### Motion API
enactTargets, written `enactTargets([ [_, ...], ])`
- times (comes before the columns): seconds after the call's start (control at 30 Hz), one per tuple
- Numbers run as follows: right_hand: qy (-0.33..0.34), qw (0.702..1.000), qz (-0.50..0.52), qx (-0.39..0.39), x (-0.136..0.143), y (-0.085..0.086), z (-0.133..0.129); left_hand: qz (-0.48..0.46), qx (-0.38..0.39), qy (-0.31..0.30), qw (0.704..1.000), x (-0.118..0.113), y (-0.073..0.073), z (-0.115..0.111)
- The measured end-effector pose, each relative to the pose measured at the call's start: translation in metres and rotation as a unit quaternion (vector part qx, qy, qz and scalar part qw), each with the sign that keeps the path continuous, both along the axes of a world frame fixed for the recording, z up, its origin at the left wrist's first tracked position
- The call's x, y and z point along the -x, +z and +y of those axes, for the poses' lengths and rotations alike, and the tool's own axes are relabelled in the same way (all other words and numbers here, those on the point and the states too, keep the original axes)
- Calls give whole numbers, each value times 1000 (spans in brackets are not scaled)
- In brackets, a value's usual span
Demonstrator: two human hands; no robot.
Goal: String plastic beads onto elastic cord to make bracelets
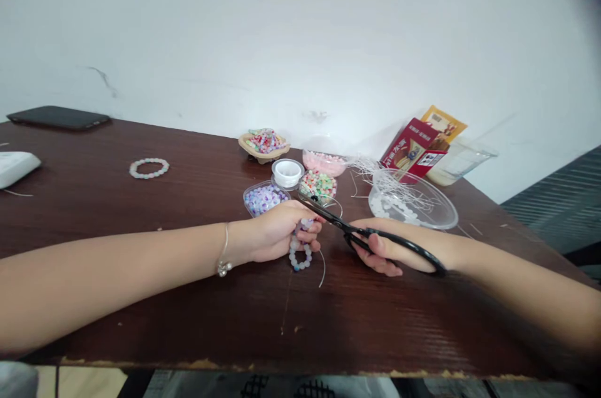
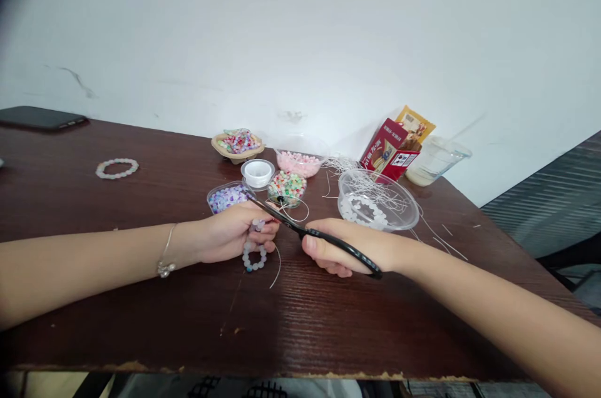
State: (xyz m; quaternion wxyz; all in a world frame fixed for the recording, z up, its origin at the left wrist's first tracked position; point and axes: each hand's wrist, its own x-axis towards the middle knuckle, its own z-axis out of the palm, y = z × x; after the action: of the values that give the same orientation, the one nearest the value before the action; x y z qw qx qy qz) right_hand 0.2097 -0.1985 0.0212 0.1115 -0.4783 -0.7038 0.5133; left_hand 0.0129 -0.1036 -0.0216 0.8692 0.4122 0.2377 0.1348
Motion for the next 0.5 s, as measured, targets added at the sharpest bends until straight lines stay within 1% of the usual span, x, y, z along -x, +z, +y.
enactTargets([
  [0.07,-20,1000,-22,-1,5,3,0,3,5,1,1000,0,1,1],
  [0.17,-93,994,-54,17,7,6,-11,18,-11,-7,1000,0,2,0],
  [0.2,-120,990,-72,0,5,6,-18,23,-28,-9,999,0,1,-2],
  [0.27,-174,971,-143,-84,-2,6,-37,34,-87,-5,996,2,2,-8],
  [0.33,-210,929,-258,-164,-13,3,-60,71,-184,-4,980,4,6,-11],
  [0.37,-220,906,-314,-176,-18,0,-72,100,-260,-18,960,4,11,-10],
  [0.4,-228,888,-360,-171,-24,-4,-84,124,-361,-34,924,3,19,-7],
  [0.43,-233,874,-396,-158,-29,-8,-94,141,-476,-43,867,-2,30,-4],
  [0.47,-238,863,-420,-147,-33,-13,-103,148,-591,-49,792,-9,43,1],
  [0.5,-245,856,-432,-144,-37,-17,-110,150,-694,-35,704,-21,58,7],
])
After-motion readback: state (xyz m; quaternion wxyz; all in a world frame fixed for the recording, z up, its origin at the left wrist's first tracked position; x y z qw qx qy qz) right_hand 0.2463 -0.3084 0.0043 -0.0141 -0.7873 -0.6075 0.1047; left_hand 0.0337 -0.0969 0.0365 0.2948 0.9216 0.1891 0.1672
